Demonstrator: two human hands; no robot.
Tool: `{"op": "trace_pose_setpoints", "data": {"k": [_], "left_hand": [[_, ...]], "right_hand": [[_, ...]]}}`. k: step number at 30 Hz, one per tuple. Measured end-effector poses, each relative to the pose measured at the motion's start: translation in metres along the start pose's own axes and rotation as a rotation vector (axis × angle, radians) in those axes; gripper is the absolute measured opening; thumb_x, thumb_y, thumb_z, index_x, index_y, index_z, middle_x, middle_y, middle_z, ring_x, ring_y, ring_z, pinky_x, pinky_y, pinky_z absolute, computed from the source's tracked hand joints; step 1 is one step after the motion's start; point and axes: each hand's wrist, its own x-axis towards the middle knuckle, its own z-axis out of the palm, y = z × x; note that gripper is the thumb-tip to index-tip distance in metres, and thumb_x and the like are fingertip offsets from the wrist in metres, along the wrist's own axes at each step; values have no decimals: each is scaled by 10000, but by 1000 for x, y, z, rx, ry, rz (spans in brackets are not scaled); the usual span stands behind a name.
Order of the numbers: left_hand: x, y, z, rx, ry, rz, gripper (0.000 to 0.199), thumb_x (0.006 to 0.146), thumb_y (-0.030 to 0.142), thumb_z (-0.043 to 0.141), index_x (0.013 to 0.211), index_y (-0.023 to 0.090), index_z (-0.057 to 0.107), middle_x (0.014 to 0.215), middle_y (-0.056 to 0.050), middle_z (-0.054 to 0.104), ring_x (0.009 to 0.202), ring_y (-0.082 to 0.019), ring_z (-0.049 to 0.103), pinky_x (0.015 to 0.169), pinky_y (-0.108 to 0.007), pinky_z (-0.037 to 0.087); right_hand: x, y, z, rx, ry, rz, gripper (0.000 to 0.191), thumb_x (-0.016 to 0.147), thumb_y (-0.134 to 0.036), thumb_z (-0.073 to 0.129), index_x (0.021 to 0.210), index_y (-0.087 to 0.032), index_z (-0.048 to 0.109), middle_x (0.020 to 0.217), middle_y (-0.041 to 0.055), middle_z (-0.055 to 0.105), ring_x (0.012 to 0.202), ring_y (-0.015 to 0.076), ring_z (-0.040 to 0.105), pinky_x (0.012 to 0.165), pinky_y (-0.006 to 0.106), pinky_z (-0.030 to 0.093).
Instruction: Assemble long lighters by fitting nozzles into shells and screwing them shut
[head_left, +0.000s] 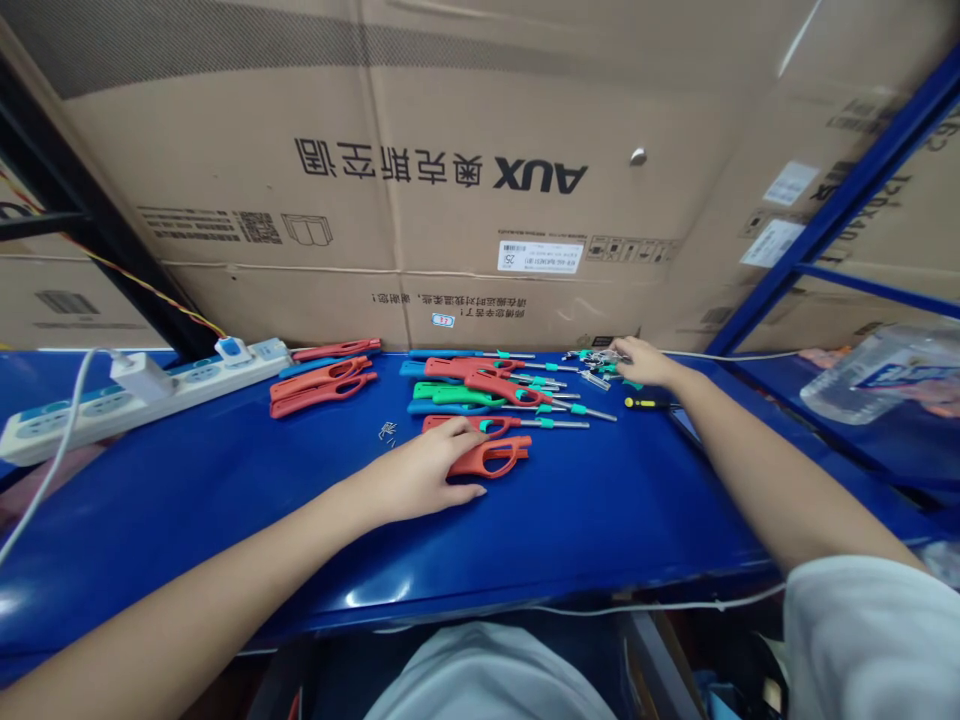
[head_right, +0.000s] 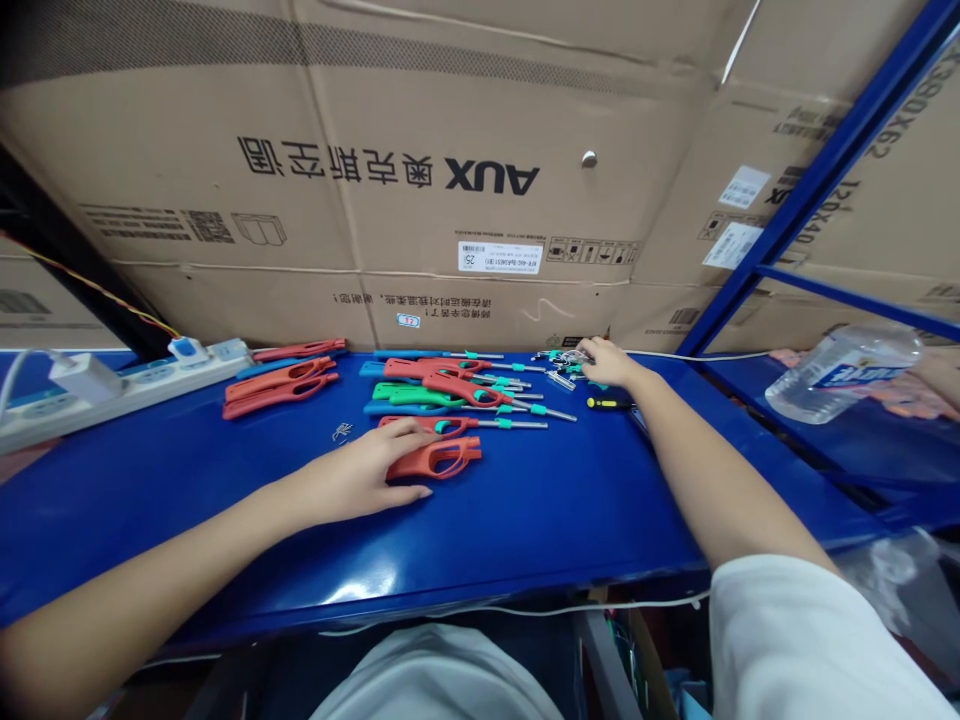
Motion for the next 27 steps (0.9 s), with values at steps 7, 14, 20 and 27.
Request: {"op": "trace_pose_setpoints", "data": {"k": [7,14,20,27], "left_hand": [[2,-9,-4,-18,-55,43,380,841,235,651,1220,220,640,1229,-80,632,1114,-256,624,952,-346,497],[-1,-5,-12,38,-98,41,390,785,116,594,1145,228,692,1067,-53,669,952,-231,658,823,-301,493],[2,-13,-6,51,-70,87,325,864,222,636,1187,223,673,1196,-80,600,1047,-234,626,918,-315,478],[8,-14,-7,85,-91,134,310,903,278,645,1209,237,669,1178,-76,636,1054,-241,626,893,-328,483]], "right_hand": [[-5,-36,-2,-28,-155,68,220,809,-229,601,1021,-175,628,1003,109,686,849,218,627,735,289,462],[-25,-52,-7,-70,-326,27,198,684,-83,680,848,-176,622,901,72,697,761,183,611,650,254,391],[-33,-34,-27,-73,-291,51,164,723,9,601,811,-114,662,774,106,674,676,143,575,630,280,345],[-40,-87,-15,43,-126,-134,47,808,-178,623,854,-185,630,902,61,692,809,192,628,745,287,461]]}}
